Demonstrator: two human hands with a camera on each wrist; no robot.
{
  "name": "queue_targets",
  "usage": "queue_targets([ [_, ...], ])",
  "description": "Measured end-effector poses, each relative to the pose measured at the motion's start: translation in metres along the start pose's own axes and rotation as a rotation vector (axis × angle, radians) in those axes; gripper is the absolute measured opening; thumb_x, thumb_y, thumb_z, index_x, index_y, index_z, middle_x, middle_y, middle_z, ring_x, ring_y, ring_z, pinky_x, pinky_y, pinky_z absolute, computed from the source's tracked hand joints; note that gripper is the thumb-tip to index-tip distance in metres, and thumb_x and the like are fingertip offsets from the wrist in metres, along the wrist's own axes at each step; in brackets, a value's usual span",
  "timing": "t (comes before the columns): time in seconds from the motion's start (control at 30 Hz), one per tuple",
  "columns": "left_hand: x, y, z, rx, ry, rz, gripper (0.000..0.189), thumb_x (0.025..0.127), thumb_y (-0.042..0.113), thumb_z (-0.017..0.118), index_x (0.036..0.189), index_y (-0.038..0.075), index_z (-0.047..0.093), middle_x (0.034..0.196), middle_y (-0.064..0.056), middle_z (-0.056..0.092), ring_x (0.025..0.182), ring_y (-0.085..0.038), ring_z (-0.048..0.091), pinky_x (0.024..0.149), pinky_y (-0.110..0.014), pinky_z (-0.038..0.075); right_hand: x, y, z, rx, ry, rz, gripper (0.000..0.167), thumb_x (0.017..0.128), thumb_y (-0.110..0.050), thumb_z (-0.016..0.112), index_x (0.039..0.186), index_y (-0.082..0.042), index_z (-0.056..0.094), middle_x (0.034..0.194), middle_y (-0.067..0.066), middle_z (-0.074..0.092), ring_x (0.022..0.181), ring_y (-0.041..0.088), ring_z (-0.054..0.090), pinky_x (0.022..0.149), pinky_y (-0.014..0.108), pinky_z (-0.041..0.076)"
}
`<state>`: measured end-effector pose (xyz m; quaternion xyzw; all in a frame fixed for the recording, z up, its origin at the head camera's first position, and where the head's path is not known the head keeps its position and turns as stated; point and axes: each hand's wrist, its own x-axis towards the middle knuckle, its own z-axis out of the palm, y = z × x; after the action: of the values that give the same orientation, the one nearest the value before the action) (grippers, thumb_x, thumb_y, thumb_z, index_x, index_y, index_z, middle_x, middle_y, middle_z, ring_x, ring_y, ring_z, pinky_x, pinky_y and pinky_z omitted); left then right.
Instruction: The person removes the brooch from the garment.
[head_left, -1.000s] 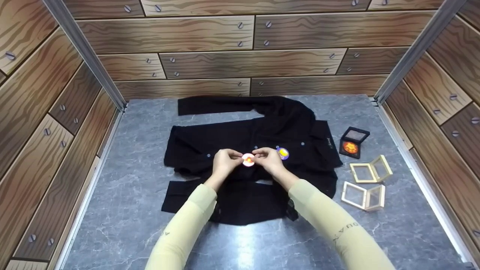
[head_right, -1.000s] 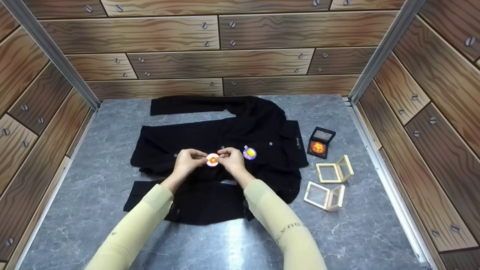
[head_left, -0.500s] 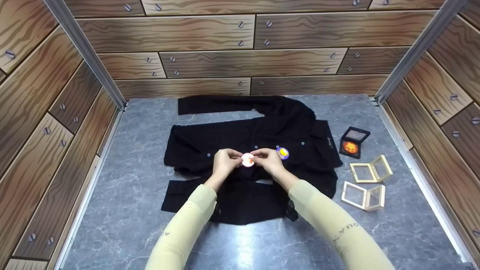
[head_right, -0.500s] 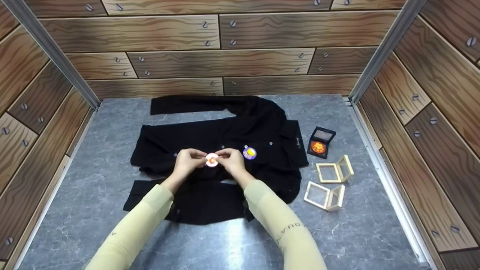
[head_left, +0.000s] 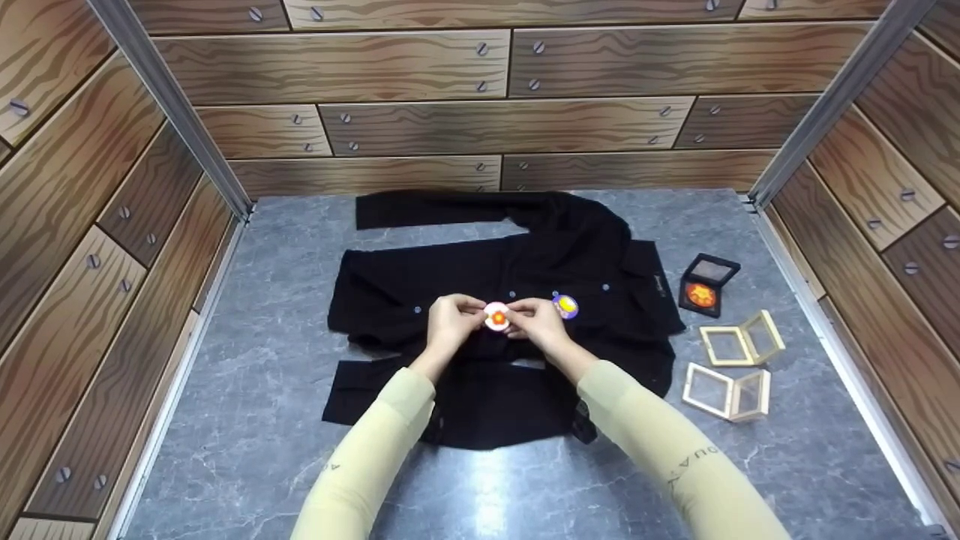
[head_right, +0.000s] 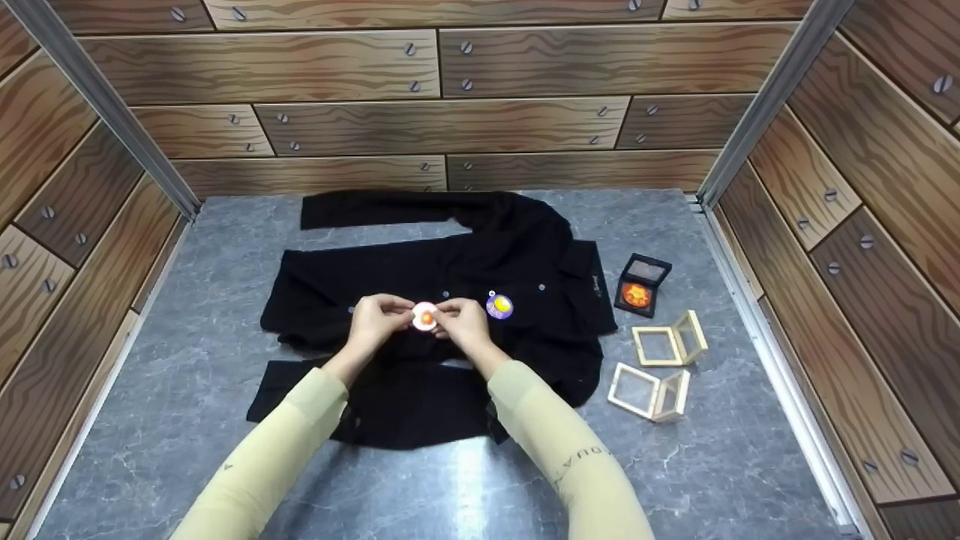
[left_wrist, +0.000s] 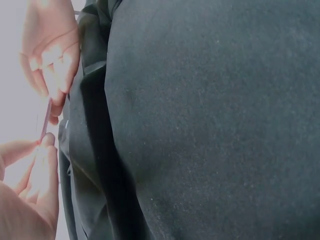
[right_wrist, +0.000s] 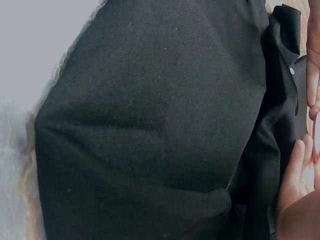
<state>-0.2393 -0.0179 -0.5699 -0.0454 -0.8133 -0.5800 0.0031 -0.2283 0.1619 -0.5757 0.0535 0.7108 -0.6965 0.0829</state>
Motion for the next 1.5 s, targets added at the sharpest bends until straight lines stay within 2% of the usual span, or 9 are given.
queue_targets([
  [0.1,0.001,0.001,0.003,0.005,0.003,-0.003,0.014,0.083,-0.004,0.078,0.097,-0.006,0.081,0.087,-0.022,0.081,0.061,-0.003,0.067,0.058,-0.015,0.056,-0.001,0.000,-0.001,0.002,0.010,0.011,0.030,0.100,0.002,0.067,0.123,0.020,0.064,0.077,0.001,0.075,0.057,0.004,0.068,0.058,0.018,0.060],
  [0.33,0.000,0.002,0.006,0.014,-0.005,-0.010,0.015,0.083,-0.004,0.078,0.097,-0.006,0.081,0.088,-0.021,0.081,0.062,-0.004,0.069,0.059,-0.015,0.056,-0.004,0.001,-0.003,0.024,0.026,0.004,0.033,0.099,0.003,0.068,0.125,0.022,0.063,0.082,0.005,0.077,0.056,0.004,0.069,0.057,0.019,0.060],
  [0.63,-0.002,0.000,0.006,0.013,-0.011,-0.013,0.014,0.083,-0.004,0.077,0.096,-0.007,0.081,0.086,-0.021,0.081,0.061,-0.002,0.067,0.059,-0.015,0.057,-0.005,0.003,-0.001,0.054,0.063,0.001,0.023,0.098,0.008,0.066,0.114,0.025,0.063,0.067,-0.001,0.071,0.053,0.003,0.068,0.054,0.018,0.059],
  [0.87,-0.003,-0.002,0.008,0.003,-0.014,0.002,0.014,0.083,-0.005,0.077,0.096,-0.007,0.081,0.086,-0.022,0.081,0.059,-0.002,0.066,0.057,-0.014,0.054,-0.006,0.005,-0.002,0.060,0.071,-0.023,0.026,0.099,0.006,0.066,0.116,0.026,0.064,0.076,0.008,0.076,0.055,0.003,0.068,0.055,0.017,0.059],
  [1.0,-0.004,-0.001,0.010,-0.006,-0.016,0.003,0.013,0.083,-0.005,0.077,0.096,-0.008,0.081,0.086,-0.022,0.081,0.061,-0.004,0.069,0.058,-0.015,0.056,-0.007,0.007,-0.002,0.051,0.103,-0.022,0.026,0.099,0.006,0.067,0.116,0.026,0.065,0.080,0.012,0.077,0.055,0.004,0.067,0.056,0.017,0.059],
  [1.23,-0.005,-0.001,0.013,-0.015,-0.032,-0.002,0.013,0.084,-0.006,0.077,0.096,-0.008,0.080,0.085,-0.023,0.080,0.063,-0.012,0.073,0.058,-0.014,0.055,-0.009,0.010,-0.004,0.047,0.130,-0.019,0.026,0.099,0.006,0.066,0.117,0.025,0.065,0.076,0.008,0.075,0.054,0.002,0.066,0.056,0.016,0.058],
  [1.5,-0.005,-0.003,0.019,-0.032,-0.047,-0.002,0.014,0.084,-0.006,0.075,0.096,-0.008,0.080,0.085,-0.024,0.080,0.064,-0.014,0.075,0.058,-0.014,0.054,-0.010,0.013,-0.009,0.020,0.143,-0.026,0.025,0.099,0.006,0.067,0.115,0.024,0.066,0.080,0.012,0.077,0.056,0.004,0.065,0.057,0.016,0.058],
])
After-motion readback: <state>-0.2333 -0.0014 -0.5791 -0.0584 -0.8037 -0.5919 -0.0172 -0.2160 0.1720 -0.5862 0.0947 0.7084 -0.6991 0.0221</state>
